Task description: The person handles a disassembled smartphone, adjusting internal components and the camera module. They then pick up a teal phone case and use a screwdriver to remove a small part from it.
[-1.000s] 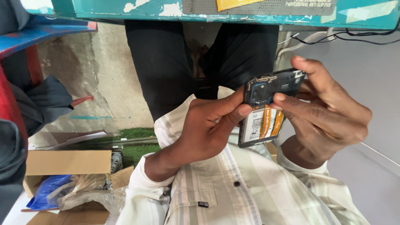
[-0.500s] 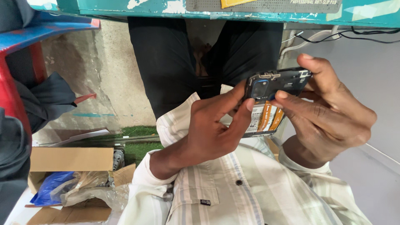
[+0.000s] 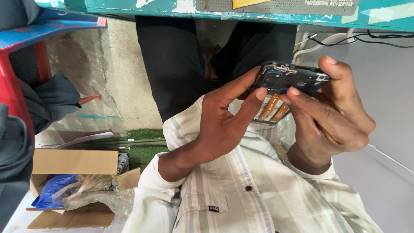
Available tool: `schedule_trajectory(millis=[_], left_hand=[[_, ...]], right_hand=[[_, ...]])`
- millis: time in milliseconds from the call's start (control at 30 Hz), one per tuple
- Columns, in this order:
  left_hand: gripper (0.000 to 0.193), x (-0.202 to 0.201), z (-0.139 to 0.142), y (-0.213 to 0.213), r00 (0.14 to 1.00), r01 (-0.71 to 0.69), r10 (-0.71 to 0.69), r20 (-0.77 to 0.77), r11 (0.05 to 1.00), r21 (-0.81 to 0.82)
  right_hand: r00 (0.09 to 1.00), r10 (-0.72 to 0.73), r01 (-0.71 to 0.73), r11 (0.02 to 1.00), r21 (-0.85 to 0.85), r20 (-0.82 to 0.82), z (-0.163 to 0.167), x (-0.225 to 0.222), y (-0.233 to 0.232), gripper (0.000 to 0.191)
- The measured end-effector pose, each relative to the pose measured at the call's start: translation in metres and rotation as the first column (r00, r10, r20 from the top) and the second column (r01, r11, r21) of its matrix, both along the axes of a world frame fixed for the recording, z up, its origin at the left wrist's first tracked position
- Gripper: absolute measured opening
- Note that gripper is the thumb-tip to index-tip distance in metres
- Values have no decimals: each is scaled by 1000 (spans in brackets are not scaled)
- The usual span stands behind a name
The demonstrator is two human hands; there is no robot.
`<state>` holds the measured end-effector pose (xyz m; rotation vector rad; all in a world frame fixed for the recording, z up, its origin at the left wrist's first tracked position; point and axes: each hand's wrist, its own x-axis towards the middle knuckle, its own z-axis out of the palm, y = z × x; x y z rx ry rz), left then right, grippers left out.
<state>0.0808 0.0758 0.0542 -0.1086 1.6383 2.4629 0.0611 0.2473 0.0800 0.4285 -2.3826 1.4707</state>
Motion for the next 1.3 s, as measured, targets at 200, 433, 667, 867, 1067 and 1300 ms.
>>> schedule_trajectory(millis=[200, 433, 667, 867, 1067, 1300], left_hand=[[32, -1, 3, 0, 1000, -21, 21, 5, 998, -54], [31, -3, 5, 0, 999, -36, 35, -17, 995, -93], [30, -1, 8, -1, 998, -49, 46, -42, 996, -76], [28, -2, 6, -1, 987, -97, 79, -137, 986, -136], [28, -1, 6, -2, 985, -88, 60, -160, 981, -172], [26, -3, 7, -5, 967, -119, 49, -251, 955, -272]], right_hand=[[1000, -18, 19, 998, -59, 17, -5, -3, -2, 23], [1000, 24, -24, 998, -50, -9, -5, -10, 0, 21], [1000, -23, 23, 999, -41, -2, -3, -2, -2, 21], [994, 23, -20, 999, 29, -105, -5, -7, -1, 25], [998, -38, 39, 999, 18, -41, 0, -3, -6, 23], [999, -32, 33, 997, -75, 7, -1, -2, -7, 19]])
